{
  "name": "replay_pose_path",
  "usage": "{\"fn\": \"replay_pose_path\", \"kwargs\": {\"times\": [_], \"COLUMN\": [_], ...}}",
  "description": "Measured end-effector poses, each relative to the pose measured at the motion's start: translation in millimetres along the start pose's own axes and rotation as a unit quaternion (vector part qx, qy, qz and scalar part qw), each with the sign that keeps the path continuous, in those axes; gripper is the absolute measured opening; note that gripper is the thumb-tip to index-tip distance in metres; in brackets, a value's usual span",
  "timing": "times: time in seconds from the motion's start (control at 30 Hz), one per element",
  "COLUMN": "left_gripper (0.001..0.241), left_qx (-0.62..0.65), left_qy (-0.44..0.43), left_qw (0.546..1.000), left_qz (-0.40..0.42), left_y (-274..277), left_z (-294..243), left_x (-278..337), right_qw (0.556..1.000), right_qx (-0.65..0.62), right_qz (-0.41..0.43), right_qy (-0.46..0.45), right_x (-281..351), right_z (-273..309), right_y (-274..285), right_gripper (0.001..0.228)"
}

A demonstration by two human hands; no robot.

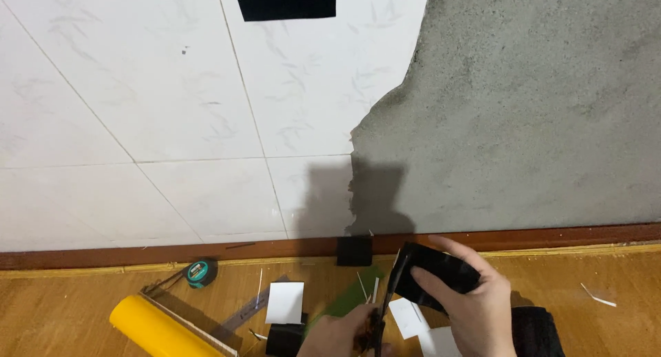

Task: Cutting black vinyl sheets into squares and applying them to a tiled wall to create a decorative pattern.

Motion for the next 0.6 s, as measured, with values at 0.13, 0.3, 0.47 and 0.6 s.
{"fn": "replay_pose_path", "kwargs": {"times": [0.13,0.3,0.47,0.6], "left_gripper": [0.095,0.083,0.089,0.038], "left_qx": [0.041,0.064,0.224,0.466], "left_qy": [0.006,-0.053,-0.123,0.078], "left_qw": [0.998,0.996,0.965,0.876], "left_qz": [0.045,0.02,0.055,0.096], "left_y": [10,29,34,2], "left_z": [-12,-31,-37,-10], "left_x": [7,20,30,17], "right_qw": [1.0,1.0,0.99,0.95], "right_qx": [-0.005,0.011,-0.106,-0.029], "right_qz": [-0.002,0.007,-0.005,0.04], "right_qy": [0.02,0.022,0.09,0.307], "right_x": [-2,3,-8,3], "right_z": [-4,-2,-18,12], "right_y": [3,2,12,28], "right_gripper": [0.052,0.04,0.021,0.014]}}
Point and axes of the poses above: each hand's wrist, its own x-axis away from the middle knuckle, its own y-axis out of the back of the hand, z = x × y, the point moved 7 cm from there along -x, towards the middle knuckle, and after that the axes turned 6 degrees about z, right-handed, at the moved point
